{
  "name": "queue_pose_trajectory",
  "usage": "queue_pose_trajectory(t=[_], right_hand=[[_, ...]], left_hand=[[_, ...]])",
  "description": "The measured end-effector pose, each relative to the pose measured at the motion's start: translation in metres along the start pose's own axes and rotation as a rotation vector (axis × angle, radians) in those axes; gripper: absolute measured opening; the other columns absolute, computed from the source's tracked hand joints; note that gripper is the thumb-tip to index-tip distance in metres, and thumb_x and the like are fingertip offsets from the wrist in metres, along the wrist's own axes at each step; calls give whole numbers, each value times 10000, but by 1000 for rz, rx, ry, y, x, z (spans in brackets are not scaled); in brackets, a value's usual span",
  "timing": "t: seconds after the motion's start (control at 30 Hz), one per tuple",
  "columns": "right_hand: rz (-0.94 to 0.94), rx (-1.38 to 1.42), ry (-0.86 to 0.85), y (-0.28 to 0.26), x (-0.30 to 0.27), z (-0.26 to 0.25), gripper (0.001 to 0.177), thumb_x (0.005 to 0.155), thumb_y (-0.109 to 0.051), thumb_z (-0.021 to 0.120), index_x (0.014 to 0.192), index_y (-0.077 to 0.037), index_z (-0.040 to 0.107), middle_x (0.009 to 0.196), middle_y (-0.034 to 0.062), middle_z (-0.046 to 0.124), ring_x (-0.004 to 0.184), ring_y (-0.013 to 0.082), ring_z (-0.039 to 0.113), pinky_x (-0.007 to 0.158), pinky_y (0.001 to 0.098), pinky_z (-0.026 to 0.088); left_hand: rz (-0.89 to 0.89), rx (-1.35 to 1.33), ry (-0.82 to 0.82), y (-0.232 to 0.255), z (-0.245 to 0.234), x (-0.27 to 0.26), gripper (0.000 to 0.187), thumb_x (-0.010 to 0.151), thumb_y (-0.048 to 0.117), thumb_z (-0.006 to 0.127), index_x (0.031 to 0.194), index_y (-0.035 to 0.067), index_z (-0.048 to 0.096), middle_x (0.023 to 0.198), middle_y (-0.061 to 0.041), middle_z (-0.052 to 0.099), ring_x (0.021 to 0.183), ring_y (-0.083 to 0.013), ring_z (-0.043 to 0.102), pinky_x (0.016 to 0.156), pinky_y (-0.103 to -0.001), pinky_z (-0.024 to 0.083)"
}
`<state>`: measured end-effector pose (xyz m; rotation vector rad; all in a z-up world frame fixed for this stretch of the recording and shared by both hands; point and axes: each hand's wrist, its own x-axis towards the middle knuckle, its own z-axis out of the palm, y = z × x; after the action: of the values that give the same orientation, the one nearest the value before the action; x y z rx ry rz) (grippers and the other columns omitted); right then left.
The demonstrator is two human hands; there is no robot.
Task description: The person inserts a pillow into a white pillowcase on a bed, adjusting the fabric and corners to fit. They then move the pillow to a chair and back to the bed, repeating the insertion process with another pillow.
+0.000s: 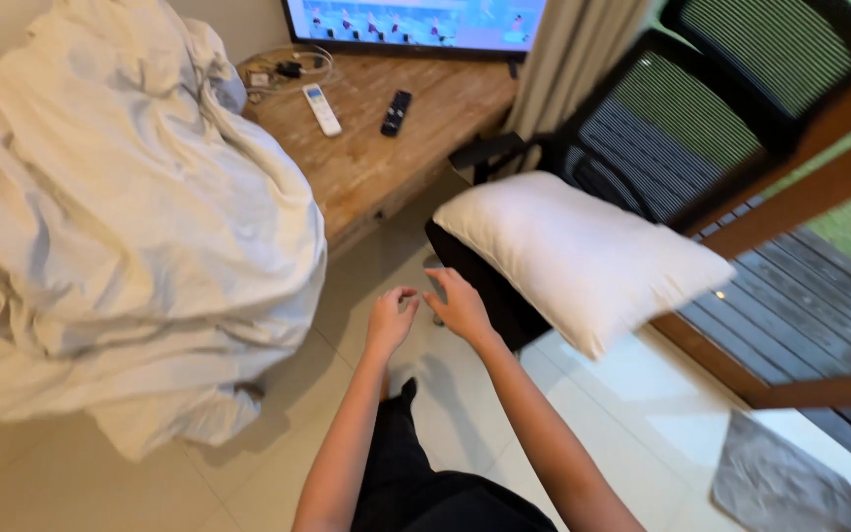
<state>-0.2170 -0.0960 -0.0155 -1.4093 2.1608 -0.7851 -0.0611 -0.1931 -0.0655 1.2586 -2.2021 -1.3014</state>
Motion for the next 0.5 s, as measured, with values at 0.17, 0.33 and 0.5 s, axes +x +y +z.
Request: queue_pose_trajectory(t=[0.17, 0.33, 0.5], right_hand=[[-20, -29, -91, -2, 138, 7, 492, 1135, -292, 652, 1609, -170, 604, 1534, 101, 641, 1336, 345, 720, 1074, 507, 647], [14, -72, -99, 8, 312, 16, 482, 1164, -273, 589, 1624, -133, 566, 1453, 139, 662, 1293, 356, 736, 1022, 510, 662], [130, -263, -84, 20, 446, 23, 556, 1108, -174, 581, 1650, -124, 470, 1343, 194, 695, 1237, 432, 756, 1019, 569, 664]], left_hand=[[17, 40, -11, -27, -8, 155, 283, 1119, 304, 656, 1332, 156, 767, 1347, -119, 777, 1360, -354, 698, 1169, -535, 561], [69, 168, -63, -33, -46, 334, 256, 1102, 269, 645, 1314, 188, 763, 1291, -100, 787, 1306, -355, 722, 1091, -506, 607], [129, 333, -103, -45, -68, 483, 371, 1101, 263, 662, 1435, 105, 701, 1358, -174, 752, 1342, -393, 697, 1084, -514, 617]])
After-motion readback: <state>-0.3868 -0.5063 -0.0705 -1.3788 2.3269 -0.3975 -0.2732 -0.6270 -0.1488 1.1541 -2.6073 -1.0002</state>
